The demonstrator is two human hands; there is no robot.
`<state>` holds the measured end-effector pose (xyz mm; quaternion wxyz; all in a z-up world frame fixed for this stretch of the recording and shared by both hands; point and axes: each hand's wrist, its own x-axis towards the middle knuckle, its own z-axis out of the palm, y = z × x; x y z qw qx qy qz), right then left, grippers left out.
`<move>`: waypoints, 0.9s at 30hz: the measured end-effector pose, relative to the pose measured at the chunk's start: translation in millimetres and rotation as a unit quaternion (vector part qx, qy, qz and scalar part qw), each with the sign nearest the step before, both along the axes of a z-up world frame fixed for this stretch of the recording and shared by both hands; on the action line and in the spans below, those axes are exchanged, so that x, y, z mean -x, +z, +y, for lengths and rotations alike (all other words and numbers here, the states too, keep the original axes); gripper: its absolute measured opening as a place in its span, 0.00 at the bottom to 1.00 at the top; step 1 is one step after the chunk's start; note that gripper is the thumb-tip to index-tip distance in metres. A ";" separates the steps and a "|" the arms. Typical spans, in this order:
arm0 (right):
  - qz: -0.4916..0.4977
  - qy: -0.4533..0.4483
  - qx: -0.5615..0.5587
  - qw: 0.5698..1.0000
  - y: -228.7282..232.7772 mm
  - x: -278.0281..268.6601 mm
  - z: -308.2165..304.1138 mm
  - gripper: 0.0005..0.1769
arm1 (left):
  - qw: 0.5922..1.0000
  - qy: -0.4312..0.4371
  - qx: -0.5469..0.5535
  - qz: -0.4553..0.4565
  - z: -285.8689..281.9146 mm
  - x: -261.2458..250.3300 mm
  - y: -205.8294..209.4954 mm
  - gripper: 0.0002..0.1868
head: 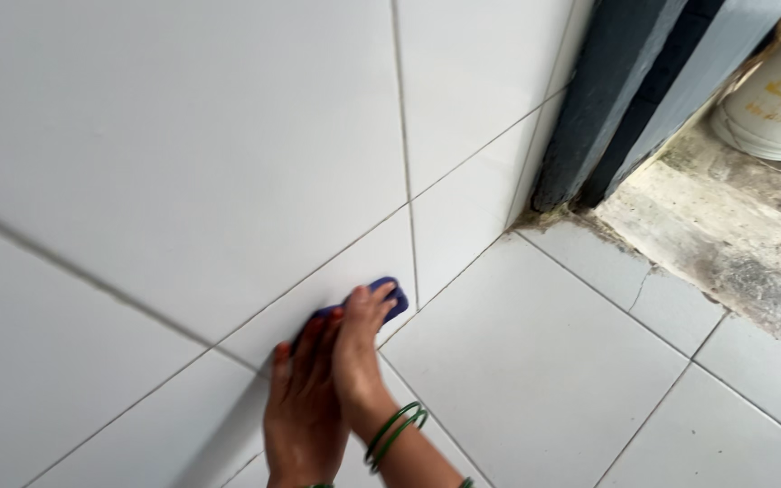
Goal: The person wipes wall tiles with a blue cloth, moving from a corner across the tiled surface and along the edges near a pipe and doorframe.
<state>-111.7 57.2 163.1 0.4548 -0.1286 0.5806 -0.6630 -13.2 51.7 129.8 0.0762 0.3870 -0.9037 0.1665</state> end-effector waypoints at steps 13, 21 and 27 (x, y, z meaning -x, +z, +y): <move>-0.093 -0.022 -0.024 0.995 -107.5 157.7 -10.6 0.76 | 0.890 -0.125 0.096 -0.429 -12.7 142.6 -8.9 0.36; -0.117 0.026 -0.128 0.984 -102.4 26.9 -6.2 0.66 | 0.906 -0.129 0.009 -0.402 -32.7 1.9 -93.7 0.35; -0.120 0.010 -0.022 0.992 -220.2 -93.3 -54.5 0.65 | 0.911 -0.099 0.015 -0.401 -38.3 -47.0 -70.1 0.35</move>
